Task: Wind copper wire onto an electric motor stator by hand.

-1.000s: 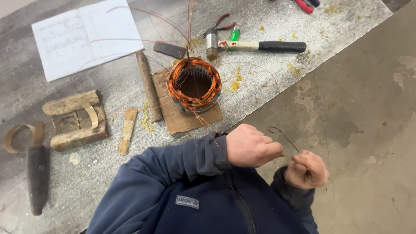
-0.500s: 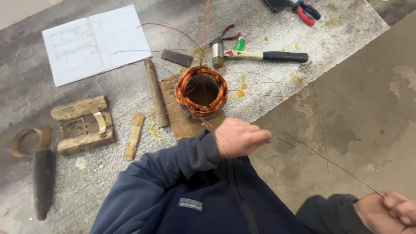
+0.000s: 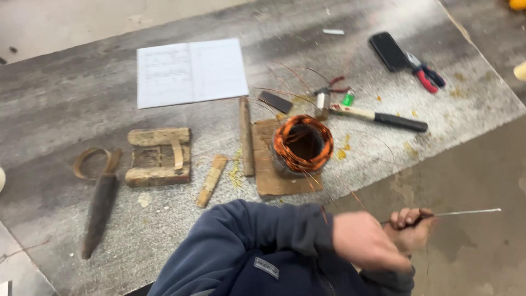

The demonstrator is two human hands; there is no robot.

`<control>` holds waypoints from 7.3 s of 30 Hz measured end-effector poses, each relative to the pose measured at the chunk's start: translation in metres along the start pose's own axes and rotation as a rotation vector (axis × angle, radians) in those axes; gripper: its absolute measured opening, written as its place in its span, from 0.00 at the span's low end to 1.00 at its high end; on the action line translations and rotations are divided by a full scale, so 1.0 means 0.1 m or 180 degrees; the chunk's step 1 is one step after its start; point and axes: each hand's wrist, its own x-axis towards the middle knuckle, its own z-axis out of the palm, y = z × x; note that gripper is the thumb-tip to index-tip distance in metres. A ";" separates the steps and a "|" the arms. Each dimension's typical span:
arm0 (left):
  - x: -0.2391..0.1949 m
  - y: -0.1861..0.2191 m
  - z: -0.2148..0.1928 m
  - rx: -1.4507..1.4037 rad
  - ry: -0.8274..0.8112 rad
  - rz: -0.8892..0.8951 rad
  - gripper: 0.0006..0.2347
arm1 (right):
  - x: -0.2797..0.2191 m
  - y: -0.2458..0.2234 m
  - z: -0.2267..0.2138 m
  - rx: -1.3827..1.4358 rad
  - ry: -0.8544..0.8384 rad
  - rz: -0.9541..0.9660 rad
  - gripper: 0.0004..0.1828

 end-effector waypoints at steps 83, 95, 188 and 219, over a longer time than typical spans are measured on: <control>-0.78 -0.35 -0.95 0.2301 0.0395 -0.1163 0.13 | -1.01 -2.28 -1.64 -0.0700 -0.0854 -0.0036 0.17; -0.68 -0.27 -0.95 0.2039 0.0492 -0.1128 0.13 | -0.82 -0.64 1.13 -0.3825 -0.2642 0.0230 0.10; -0.91 -0.05 -1.03 0.1686 0.0416 -0.2074 0.11 | -0.53 0.52 1.78 -0.3118 -0.1649 -0.0033 0.16; -0.93 -0.04 -1.05 0.1544 0.0625 -0.2062 0.13 | -0.76 -1.66 -0.73 -0.0498 0.0765 -0.1077 0.28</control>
